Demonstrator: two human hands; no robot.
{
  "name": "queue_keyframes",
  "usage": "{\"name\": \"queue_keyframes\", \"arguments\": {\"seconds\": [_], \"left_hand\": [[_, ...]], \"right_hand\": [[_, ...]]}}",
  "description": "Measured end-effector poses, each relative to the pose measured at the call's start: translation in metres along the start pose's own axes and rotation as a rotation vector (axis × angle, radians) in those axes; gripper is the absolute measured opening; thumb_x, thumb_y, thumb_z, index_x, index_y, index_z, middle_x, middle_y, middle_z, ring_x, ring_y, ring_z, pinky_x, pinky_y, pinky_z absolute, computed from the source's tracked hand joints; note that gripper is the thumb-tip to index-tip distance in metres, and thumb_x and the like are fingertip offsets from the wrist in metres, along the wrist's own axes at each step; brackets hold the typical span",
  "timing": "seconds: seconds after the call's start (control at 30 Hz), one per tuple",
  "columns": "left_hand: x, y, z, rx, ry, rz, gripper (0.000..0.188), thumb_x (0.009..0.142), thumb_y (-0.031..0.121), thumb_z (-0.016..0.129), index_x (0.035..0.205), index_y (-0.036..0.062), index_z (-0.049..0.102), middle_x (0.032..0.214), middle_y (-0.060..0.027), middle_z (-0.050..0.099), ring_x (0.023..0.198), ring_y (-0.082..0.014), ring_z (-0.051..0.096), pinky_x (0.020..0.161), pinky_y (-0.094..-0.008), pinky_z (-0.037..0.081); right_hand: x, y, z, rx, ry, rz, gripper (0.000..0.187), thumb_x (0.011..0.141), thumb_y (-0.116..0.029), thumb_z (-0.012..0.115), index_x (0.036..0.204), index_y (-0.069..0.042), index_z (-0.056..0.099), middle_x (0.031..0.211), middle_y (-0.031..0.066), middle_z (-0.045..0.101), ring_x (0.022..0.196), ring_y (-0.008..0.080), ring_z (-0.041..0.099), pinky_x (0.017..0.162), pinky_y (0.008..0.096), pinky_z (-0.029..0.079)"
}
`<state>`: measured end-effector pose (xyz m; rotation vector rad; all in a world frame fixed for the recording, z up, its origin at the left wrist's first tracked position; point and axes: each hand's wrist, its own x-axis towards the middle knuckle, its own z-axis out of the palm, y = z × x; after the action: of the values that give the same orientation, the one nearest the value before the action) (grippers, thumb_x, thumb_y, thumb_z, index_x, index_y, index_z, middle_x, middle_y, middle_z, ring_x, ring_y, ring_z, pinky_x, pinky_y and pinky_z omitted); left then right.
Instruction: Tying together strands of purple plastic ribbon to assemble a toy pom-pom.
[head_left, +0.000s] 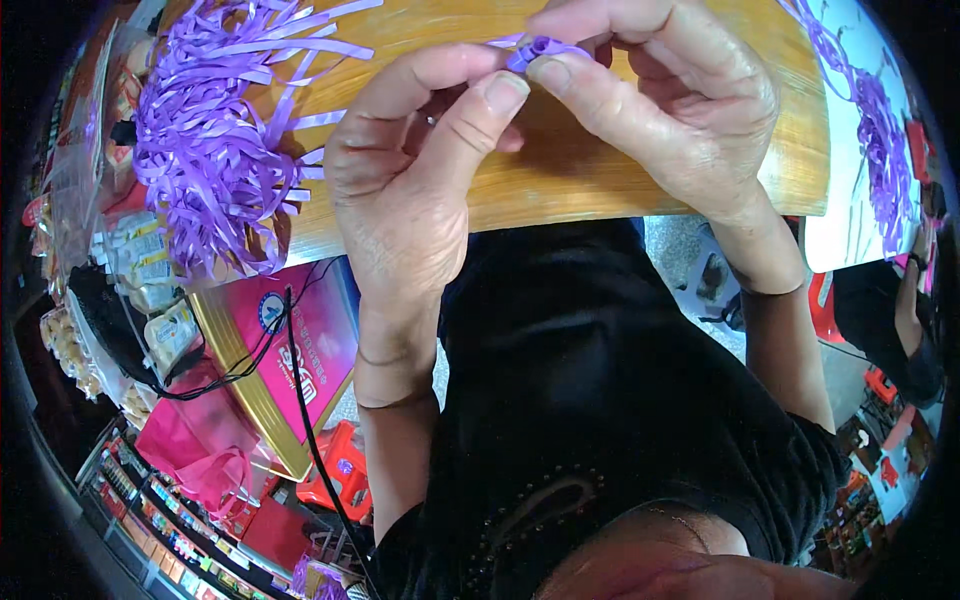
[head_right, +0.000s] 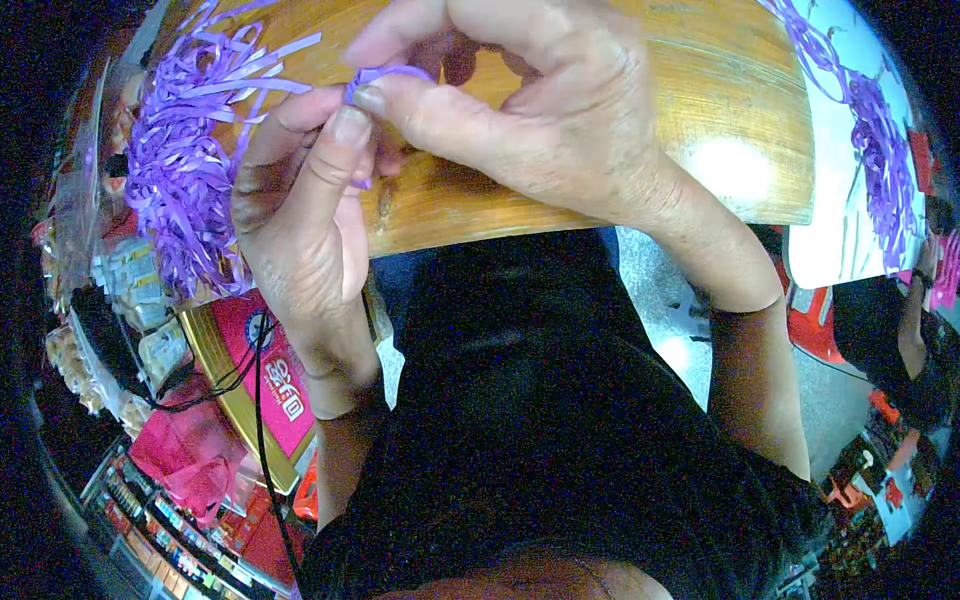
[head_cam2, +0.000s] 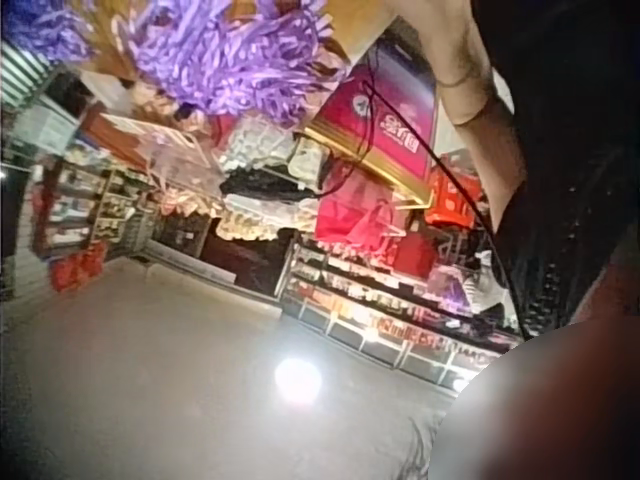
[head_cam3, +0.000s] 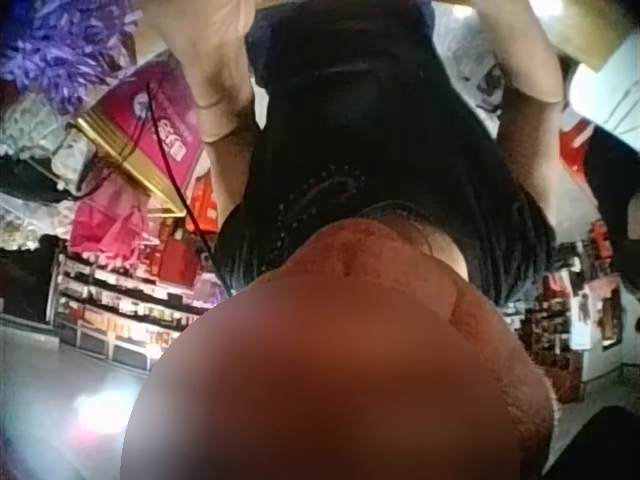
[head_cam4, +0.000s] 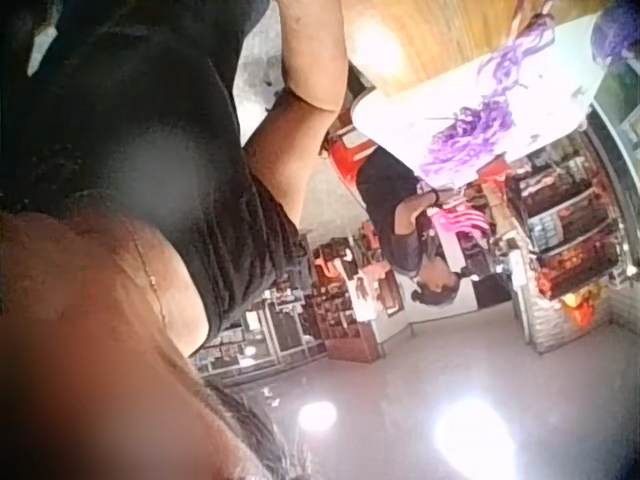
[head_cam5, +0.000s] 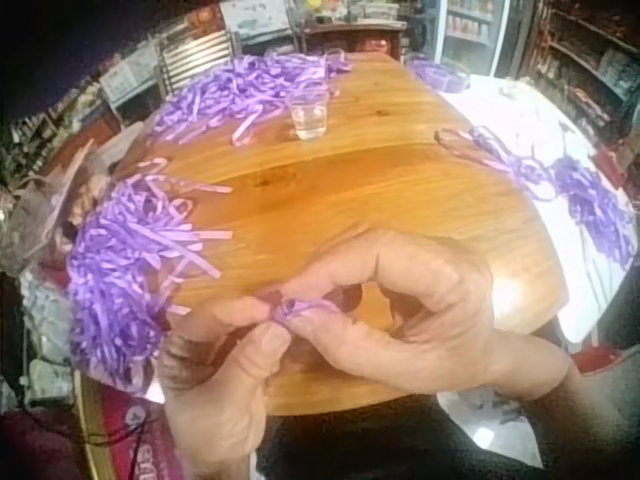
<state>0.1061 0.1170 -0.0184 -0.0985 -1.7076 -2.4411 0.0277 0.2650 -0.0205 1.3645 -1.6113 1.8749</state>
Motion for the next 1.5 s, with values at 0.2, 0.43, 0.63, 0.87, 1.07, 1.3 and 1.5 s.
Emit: {"name": "queue_keyframes", "arguments": {"seconds": [0.2, 0.43, 0.63, 0.87, 1.07, 1.3, 1.5], "left_hand": [[0.001, -0.003, -0.004, -0.113, -0.016, 0.031, 0.021, 0.079, -0.006, 0.064, 0.099, 0.0007, 0.064, 0.089, -0.0052, 0.065, 0.080, -0.0100, 0.059, 0.075, -0.0216, 0.047], [0.011, -0.001, -0.016, -0.031, -0.076, 0.020, 0.017, 0.088, 0.007, 0.057, 0.101, -0.0019, 0.063, 0.097, -0.0099, 0.064, 0.087, -0.0139, 0.058, 0.078, -0.0251, 0.043], [0.007, 0.006, -0.007, -0.073, -0.205, -0.161, 0.021, 0.087, 0.011, 0.057, 0.101, -0.0036, 0.062, 0.101, -0.0147, 0.063, 0.089, -0.0184, 0.059, 0.081, -0.0310, 0.044], [0.001, 0.005, -0.018, 0.231, -0.131, 0.007, 0.014, 0.082, -0.002, 0.061, 0.096, 0.0000, 0.063, 0.089, -0.0052, 0.062, 0.082, -0.0116, 0.058, 0.078, -0.0244, 0.046], [0.001, -0.005, -0.004, 0.350, -0.013, 0.159, 0.026, 0.080, 0.004, 0.063, 0.106, 0.0000, 0.061, 0.098, -0.0106, 0.064, 0.089, -0.0175, 0.061, 0.086, -0.0312, 0.046], [0.023, 0.012, -0.025, 0.220, -0.050, 0.251, 0.029, 0.087, 0.008, 0.054, 0.112, -0.0083, 0.054, 0.103, -0.0169, 0.062, 0.101, -0.0261, 0.059, 0.094, -0.0365, 0.044], [0.017, 0.008, -0.006, -0.046, -0.132, -0.041, 0.028, 0.087, 0.010, 0.056, 0.109, -0.0078, 0.056, 0.092, -0.0122, 0.062, 0.072, -0.0136, 0.056, 0.062, -0.0243, 0.045]], "right_hand": [[0.013, -0.063, -0.006, -0.253, -0.092, 0.597, 0.021, 0.080, 0.001, 0.065, 0.099, 0.005, 0.060, 0.089, 0.0138, 0.065, 0.076, 0.0128, 0.063, 0.065, 0.0207, 0.049], [-0.011, -0.034, -0.007, 0.160, 0.118, 0.381, 0.020, 0.081, 0.003, 0.062, 0.101, 0.007, 0.058, 0.089, 0.0144, 0.065, 0.075, 0.0119, 0.062, 0.064, 0.0211, 0.050], [-0.009, -0.034, -0.011, 0.227, 0.070, 0.399, 0.021, 0.082, 0.003, 0.062, 0.102, 0.007, 0.057, 0.087, 0.0133, 0.065, 0.071, 0.0119, 0.062, 0.063, 0.0219, 0.051], [-0.001, -0.058, -0.012, 0.141, 0.162, 0.729, 0.021, 0.081, 0.003, 0.063, 0.102, 0.006, 0.058, 0.089, 0.0129, 0.065, 0.073, 0.0118, 0.062, 0.065, 0.0222, 0.051], [-0.002, -0.051, -0.004, 0.203, 0.224, 0.566, 0.022, 0.080, 0.002, 0.064, 0.101, 0.004, 0.058, 0.089, 0.0111, 0.065, 0.074, 0.0099, 0.061, 0.065, 0.0183, 0.049], [-0.006, -0.048, -0.011, 0.197, 0.179, 0.692, 0.021, 0.081, 0.004, 0.063, 0.101, 0.005, 0.057, 0.090, 0.0126, 0.065, 0.077, 0.0117, 0.062, 0.067, 0.0197, 0.050], [0.004, -0.058, -0.006, 0.172, 0.201, 0.555, 0.020, 0.080, 0.003, 0.064, 0.099, 0.004, 0.059, 0.089, 0.0118, 0.065, 0.075, 0.0111, 0.061, 0.065, 0.0197, 0.048]]}}
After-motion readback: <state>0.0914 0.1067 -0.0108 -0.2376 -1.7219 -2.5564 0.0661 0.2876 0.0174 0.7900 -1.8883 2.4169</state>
